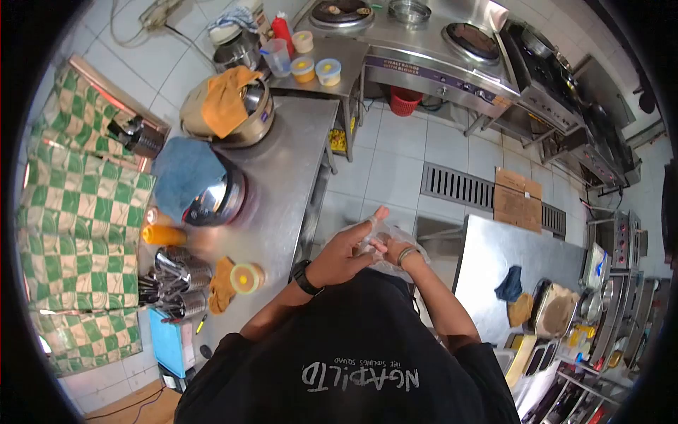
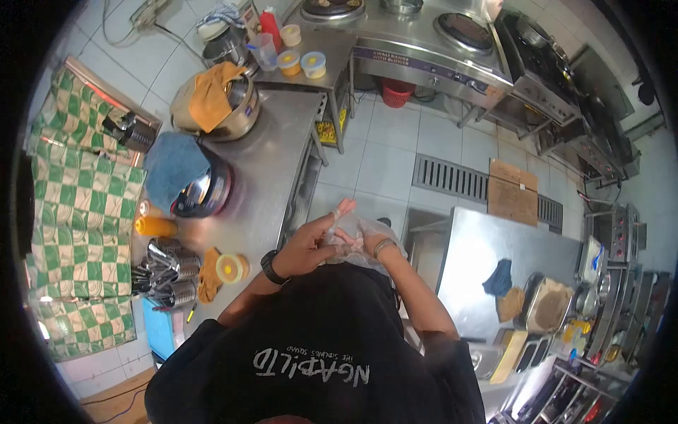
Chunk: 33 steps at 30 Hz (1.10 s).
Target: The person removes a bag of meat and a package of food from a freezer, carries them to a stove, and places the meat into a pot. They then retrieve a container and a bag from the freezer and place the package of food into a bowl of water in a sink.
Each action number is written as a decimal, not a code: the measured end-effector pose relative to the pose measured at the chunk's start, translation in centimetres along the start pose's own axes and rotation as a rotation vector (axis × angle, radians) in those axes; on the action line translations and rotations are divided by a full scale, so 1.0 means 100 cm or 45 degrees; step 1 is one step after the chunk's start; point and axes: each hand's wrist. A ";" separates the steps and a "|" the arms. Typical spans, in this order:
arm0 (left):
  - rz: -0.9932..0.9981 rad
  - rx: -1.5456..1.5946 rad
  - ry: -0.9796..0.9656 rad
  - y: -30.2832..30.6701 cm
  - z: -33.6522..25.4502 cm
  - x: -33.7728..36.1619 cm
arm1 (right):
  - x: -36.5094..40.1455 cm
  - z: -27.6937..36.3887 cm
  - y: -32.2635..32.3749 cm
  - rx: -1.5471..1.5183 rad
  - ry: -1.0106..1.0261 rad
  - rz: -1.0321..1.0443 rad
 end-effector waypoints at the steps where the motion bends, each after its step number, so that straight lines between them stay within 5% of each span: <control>1: 0.002 0.013 0.042 0.003 0.000 -0.019 | -0.018 -0.016 0.004 0.007 0.190 -0.066; 3: -0.019 0.030 0.125 0.001 0.005 -0.043 | -0.028 -0.029 0.023 -0.005 0.159 0.057; 5: -0.112 0.066 -0.046 0.002 0.016 -0.083 | -0.055 -0.055 0.041 0.127 0.265 -0.222; 7: -0.130 0.032 -0.035 0.007 0.008 -0.119 | -0.040 -0.035 0.133 -0.161 0.096 -0.125; 9: -0.114 0.022 0.007 0.009 -0.003 -0.153 | -0.038 -0.051 0.157 -0.047 0.294 -0.451; 13: -0.117 0.005 -0.033 0.005 -0.006 -0.217 | -0.041 -0.081 0.221 -0.357 0.028 -0.281; 15: -0.033 -0.203 -0.145 0.002 -0.002 -0.247 | -0.048 -0.102 0.229 -0.311 0.124 -0.537; 17: -0.018 -0.392 -0.211 -0.001 -0.003 -0.276 | -0.063 -0.123 0.224 -1.278 0.015 -0.688; 18: -0.041 -0.514 -0.237 -0.003 -0.004 -0.290 | -0.066 -0.129 0.229 -1.781 -0.040 -0.517; 22: -0.033 -0.507 -0.202 -0.012 0.002 -0.344 | -0.052 -0.141 0.272 -2.617 -0.138 -0.416; 25: -0.065 -0.563 -0.346 -0.022 0.019 -0.384 | -0.051 -0.150 0.307 -2.674 -0.030 -0.524; 30: 0.153 -0.329 0.087 -0.033 0.029 -0.448 | -0.068 -0.185 0.348 -2.419 -0.204 -0.667; 33: 0.038 -0.307 -0.047 -0.043 0.029 -0.488 | -0.079 -0.199 0.382 -2.516 -0.138 -0.657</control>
Point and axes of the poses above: each hand's wrist, its own x-axis away from the middle knuckle, its own y-axis out of the back of the hand, z = x × y, and after that the axes turned 8 degrees about -z, right-handed
